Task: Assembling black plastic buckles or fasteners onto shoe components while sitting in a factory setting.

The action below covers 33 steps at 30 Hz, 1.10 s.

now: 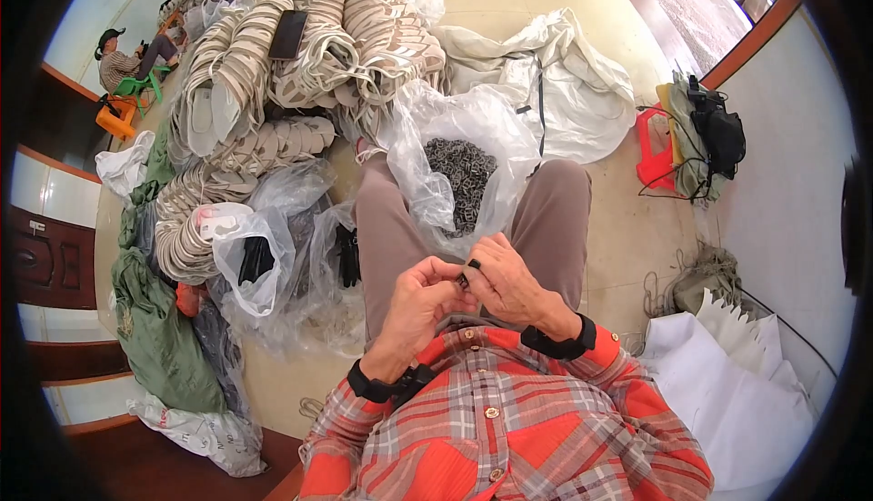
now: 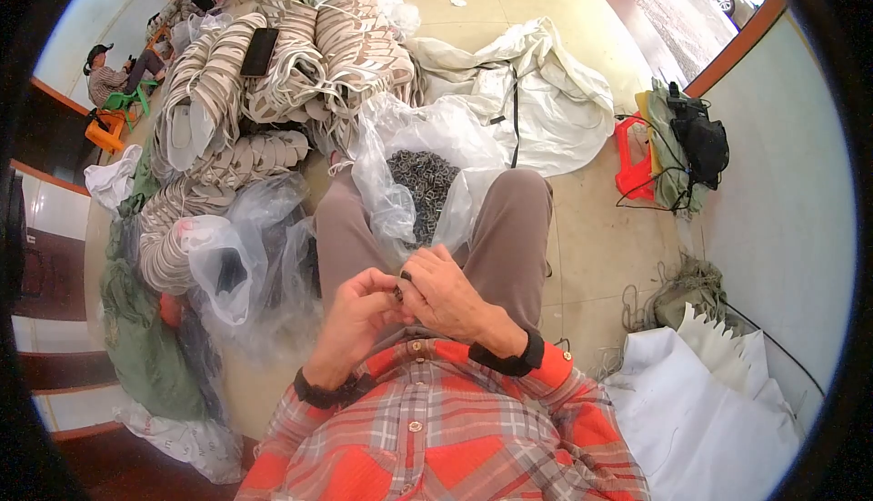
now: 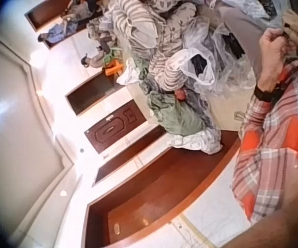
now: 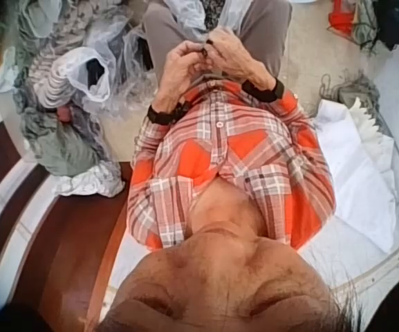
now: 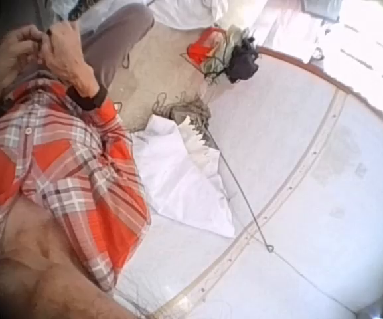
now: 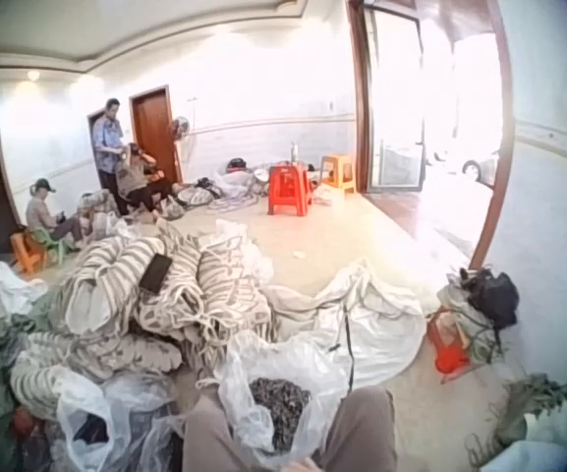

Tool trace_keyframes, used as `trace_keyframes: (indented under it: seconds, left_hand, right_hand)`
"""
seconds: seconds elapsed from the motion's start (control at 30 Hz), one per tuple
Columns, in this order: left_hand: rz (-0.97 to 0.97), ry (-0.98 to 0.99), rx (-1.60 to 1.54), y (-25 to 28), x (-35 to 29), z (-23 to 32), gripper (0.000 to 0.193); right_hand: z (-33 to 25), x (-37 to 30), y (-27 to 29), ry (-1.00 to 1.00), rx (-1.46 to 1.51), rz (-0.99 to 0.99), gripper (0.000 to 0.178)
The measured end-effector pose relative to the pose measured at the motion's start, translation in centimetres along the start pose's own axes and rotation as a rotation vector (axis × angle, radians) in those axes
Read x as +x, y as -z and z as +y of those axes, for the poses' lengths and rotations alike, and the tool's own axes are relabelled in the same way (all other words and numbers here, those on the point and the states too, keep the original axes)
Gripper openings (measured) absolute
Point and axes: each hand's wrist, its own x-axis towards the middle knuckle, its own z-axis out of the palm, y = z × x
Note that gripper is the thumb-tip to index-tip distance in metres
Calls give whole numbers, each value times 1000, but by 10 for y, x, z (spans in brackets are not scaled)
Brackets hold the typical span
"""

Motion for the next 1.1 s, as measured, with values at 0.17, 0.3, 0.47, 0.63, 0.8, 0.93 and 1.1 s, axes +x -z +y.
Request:
trace_keyframes:
  seconds: [0.17,0.3,0.47,0.63,0.8,0.93,1.1]
  left_hand:
    - [-8,-14,99,4,4,3,12]
    - [40,-177,508,4,-6,3,9]
    - [36,-448,1122,4,-5,10,19]
    - [24,-405,1133,-3,-6,21,22]
    - [65,-813,1239,3,-2,12,19]
    - [78,-423,1106,-13,-14,18,18]
    - [-22,-72,537,1,-22,2,15]
  right_hand:
    - [-2,7,0,50,-26,-23,5]
    - [-7,3,1,71,-109,-59,7]
    - [-8,6,12,103,-205,-61,6]
    - [-14,16,15,133,-289,-46,6]
    - [-13,20,9,87,-317,-67,14]
    - [-5,14,6,117,-454,-47,17]
    - [-17,-1,4,75,-392,-57,19]
